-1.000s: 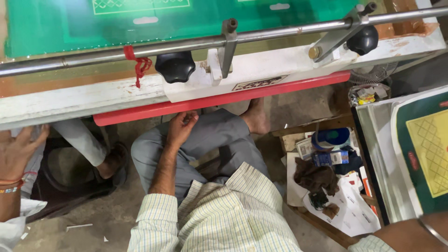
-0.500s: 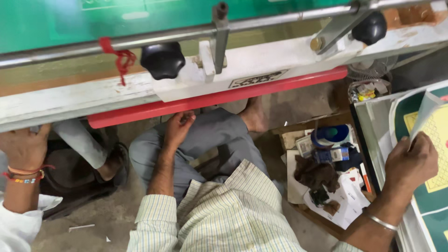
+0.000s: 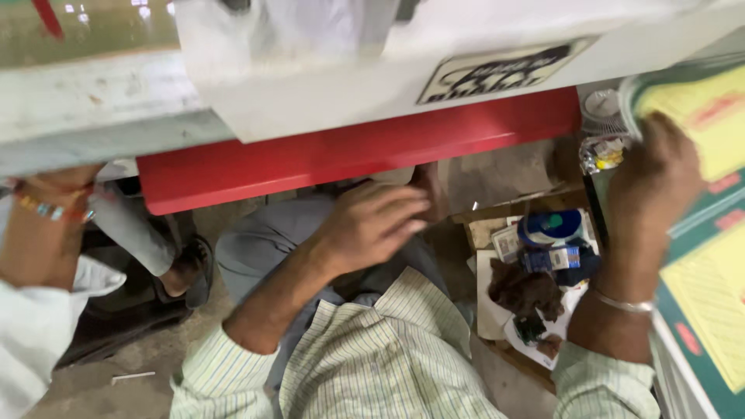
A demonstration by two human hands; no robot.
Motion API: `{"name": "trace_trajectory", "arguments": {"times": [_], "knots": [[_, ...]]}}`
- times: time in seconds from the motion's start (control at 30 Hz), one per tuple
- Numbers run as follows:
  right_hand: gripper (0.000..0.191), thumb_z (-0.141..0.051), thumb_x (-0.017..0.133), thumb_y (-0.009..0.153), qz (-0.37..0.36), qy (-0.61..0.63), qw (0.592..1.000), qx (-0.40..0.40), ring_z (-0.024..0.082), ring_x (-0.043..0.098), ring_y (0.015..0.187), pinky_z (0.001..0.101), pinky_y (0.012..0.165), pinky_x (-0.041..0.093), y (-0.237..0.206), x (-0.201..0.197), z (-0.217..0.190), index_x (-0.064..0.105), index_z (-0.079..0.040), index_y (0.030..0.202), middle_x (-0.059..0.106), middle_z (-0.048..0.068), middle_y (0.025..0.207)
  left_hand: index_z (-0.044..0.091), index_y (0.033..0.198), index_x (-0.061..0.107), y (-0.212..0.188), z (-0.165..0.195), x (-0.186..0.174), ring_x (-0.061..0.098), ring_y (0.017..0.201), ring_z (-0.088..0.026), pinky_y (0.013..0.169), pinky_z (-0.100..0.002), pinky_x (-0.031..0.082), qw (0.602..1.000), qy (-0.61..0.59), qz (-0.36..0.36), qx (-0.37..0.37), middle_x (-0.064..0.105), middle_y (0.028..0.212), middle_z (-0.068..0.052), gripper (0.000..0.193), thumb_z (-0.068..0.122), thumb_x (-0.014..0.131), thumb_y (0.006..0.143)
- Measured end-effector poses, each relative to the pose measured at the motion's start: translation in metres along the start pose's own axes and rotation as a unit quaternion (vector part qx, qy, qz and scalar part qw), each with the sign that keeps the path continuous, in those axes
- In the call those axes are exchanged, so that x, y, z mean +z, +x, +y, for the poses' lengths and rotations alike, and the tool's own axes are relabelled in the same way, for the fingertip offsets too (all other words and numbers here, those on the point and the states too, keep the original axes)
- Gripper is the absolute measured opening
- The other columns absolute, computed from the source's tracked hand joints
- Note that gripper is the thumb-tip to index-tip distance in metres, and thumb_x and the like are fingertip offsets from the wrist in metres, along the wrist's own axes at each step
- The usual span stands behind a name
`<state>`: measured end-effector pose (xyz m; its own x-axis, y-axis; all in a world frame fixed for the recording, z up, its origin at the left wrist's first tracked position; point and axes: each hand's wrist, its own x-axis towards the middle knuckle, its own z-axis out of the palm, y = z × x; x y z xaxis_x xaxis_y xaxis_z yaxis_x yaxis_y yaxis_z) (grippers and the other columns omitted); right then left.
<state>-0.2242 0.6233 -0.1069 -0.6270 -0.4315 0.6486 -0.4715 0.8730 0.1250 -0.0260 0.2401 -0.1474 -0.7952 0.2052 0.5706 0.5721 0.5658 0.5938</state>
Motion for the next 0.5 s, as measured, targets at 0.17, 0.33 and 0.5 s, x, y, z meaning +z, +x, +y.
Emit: {"name": "trace_trajectory", "arguments": {"times": [0.17,0.33,0.5], "knots": [[0.031,0.006,0.064,0.093,-0.015,0.184,0.977,-0.108,0.037,0.067,0.120,0.0436,0.107,0.053,0.052,0.010,-0.131,0.069,0.005,0.124,0.070,0.020,0.128,-0.002,0.136,0.059,0.092,0.007,0.013,0.058,0.135,-0.030,0.122,-0.043,0.044,0.918,0.318,0.065,0.227,0.061,0.142,-0.018,0.041,0.012,0.069,0.099],[0.033,-0.001,0.069,0.086,-0.006,0.185,0.962,-0.200,0.038,0.068,0.115,0.0458,0.103,0.054,0.056,0.012,-0.183,0.069,0.004,0.118,0.070,0.020,0.125,0.000,0.116,0.068,0.115,-0.046,0.017,0.065,0.109,-0.026,0.103,-0.043,0.053,0.883,0.425,0.009,0.198,0.068,0.115,-0.012,0.028,0.016,0.070,0.093],[0.023,0.004,0.066,0.090,-0.056,0.157,0.967,-0.192,0.031,0.072,0.112,0.0427,0.101,0.057,0.034,0.011,-0.160,0.073,-0.003,0.111,0.074,0.014,0.114,0.009,0.093,0.071,0.080,-0.108,-0.052,0.069,0.086,-0.023,0.064,-0.038,0.056,0.872,0.482,0.014,0.084,0.069,0.090,-0.007,0.009,0.017,0.071,0.090]]}}
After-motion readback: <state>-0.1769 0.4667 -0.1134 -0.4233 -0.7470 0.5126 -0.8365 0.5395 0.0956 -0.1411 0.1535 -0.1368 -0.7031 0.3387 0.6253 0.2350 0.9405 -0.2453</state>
